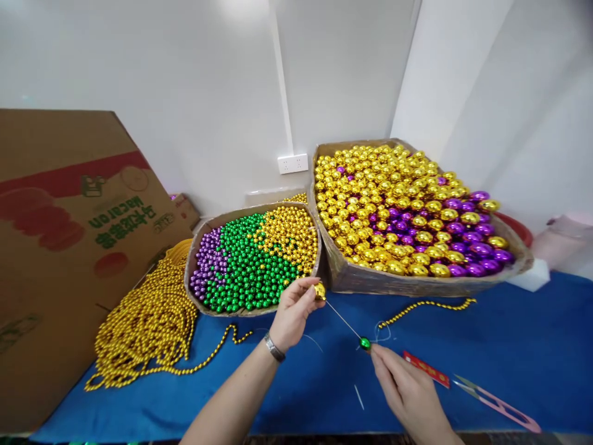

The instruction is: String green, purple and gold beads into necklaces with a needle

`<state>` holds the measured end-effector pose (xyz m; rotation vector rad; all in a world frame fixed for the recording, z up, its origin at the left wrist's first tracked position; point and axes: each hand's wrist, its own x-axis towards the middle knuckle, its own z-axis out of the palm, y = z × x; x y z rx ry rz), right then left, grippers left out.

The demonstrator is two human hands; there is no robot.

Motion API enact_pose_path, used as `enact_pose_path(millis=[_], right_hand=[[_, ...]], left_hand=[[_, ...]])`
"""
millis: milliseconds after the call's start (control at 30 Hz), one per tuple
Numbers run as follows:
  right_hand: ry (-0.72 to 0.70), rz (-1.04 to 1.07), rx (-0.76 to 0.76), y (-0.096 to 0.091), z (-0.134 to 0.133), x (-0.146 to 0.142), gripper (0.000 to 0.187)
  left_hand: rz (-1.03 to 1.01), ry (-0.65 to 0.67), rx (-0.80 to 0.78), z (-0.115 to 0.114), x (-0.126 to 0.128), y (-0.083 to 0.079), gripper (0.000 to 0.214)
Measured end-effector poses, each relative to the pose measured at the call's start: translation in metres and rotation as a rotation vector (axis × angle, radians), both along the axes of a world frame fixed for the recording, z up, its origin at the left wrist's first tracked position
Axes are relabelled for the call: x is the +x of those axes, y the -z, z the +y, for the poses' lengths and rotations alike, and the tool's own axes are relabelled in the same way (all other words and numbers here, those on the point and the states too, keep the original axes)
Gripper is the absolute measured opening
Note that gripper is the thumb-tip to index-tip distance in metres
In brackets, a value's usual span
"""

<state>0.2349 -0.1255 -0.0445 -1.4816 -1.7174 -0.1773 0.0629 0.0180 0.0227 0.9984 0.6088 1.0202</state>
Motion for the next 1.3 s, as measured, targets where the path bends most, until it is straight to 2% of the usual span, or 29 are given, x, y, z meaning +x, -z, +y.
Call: enact_pose_path(millis=[133,267,433,567,700,867,1000,1200,1300], right_hand=[[0.003,-0.031,0.004,0.002,0.003,-0.002,0.025],[0.004,-0.036,-0.018,0.003,0.007,-0.008,0.025],[-0.092,0.110,-0.152,0.003,0.007,-0.014,0.025],[-0.059,0.048,-0.064,0.010,0.008,-0.013,0.025],[-0.062,-0.001,-0.026,0.018,0.010,-0.013,0.026],[-0.063,-0.026,-0.007,0.020,0.013,-0.018,0.027],[-0.135,0.068,-0.063,0.019,0.013,-0.021,0.027],[-0.121,0.115,-0.058,0.022,0.012,-0.020,0.026],[-0.153,0.138,-0.071,0.022,0.011,-0.019,0.026]], left_hand=[[0.043,0.001,0.062,-0.005,-0.005,0.006,0.026],[0.135,0.000,0.183,-0.016,-0.006,0.016,0.040],[0.055,0.005,0.047,-0.025,-0.008,0.026,0.052],[0.081,-0.039,0.067,-0.026,-0.011,0.028,0.054],[0.072,-0.057,0.010,-0.028,-0.012,0.031,0.053],[0.093,-0.108,0.051,-0.029,-0.016,0.035,0.052],[0.059,-0.099,0.029,-0.030,-0.021,0.034,0.052],[0.031,-0.062,0.131,-0.036,-0.028,0.033,0.057],[0.004,-0.045,0.101,-0.037,-0.028,0.033,0.057]])
